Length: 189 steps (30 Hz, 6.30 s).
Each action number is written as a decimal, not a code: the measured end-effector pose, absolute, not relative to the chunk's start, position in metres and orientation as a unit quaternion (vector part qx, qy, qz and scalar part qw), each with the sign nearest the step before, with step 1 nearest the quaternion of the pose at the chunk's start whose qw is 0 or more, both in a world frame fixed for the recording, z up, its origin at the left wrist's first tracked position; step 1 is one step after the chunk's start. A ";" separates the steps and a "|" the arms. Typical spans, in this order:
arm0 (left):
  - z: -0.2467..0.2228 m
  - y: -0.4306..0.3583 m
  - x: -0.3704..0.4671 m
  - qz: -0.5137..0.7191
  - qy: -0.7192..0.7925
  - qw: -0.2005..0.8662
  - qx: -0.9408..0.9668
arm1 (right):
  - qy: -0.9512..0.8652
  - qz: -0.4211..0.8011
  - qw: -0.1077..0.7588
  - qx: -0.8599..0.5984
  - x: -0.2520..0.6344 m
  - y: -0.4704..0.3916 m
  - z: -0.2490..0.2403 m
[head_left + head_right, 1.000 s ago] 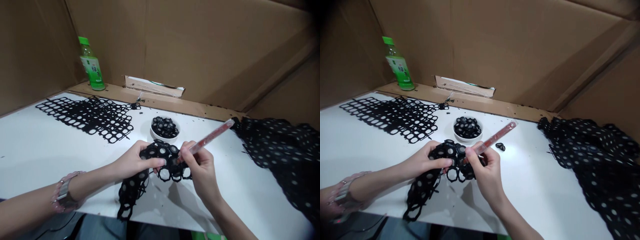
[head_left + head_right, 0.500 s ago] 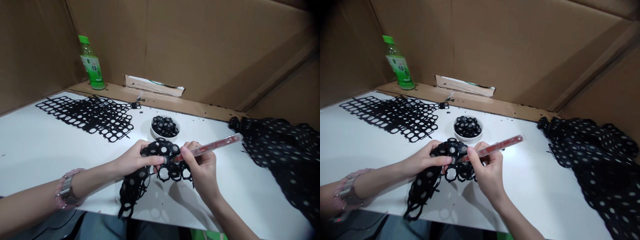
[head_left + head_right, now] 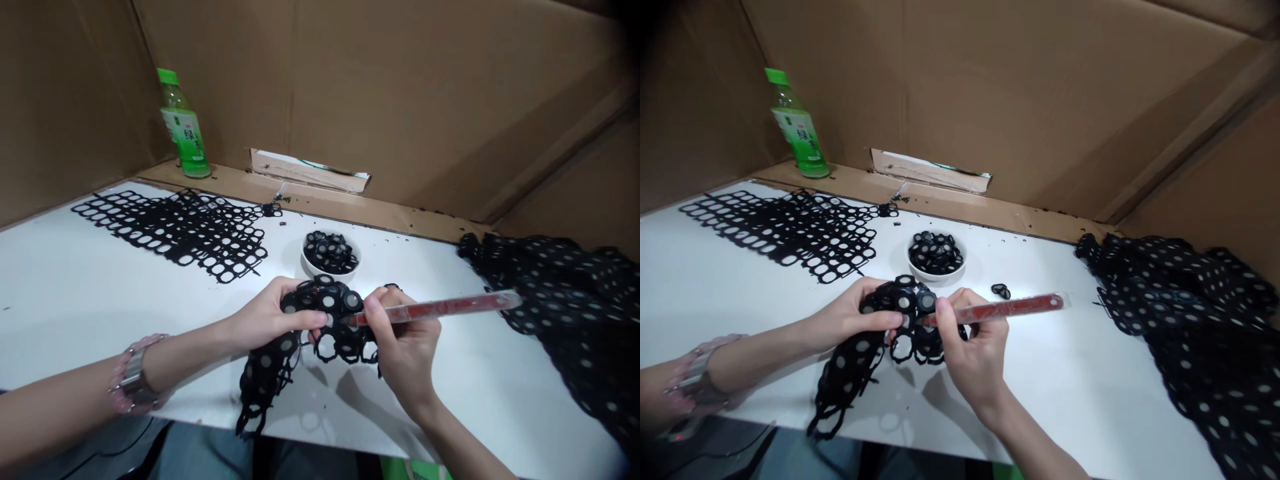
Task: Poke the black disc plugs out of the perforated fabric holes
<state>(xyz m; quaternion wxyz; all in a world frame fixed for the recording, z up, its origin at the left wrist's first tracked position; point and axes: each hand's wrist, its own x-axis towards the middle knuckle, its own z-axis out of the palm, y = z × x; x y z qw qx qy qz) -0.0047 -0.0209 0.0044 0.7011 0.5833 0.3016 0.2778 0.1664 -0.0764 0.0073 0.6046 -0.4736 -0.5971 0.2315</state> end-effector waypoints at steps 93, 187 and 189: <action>0.000 -0.022 -0.002 0.412 0.384 0.551 0.616 | -0.530 0.358 0.592 -0.490 0.161 -0.071 0.005; 0.016 -0.019 -0.007 0.242 0.272 0.711 0.601 | -0.597 0.247 0.611 -0.457 0.166 -0.080 0.008; 0.017 -0.019 -0.006 0.248 0.281 0.695 0.613 | -0.593 0.252 0.613 -0.458 0.166 -0.080 0.009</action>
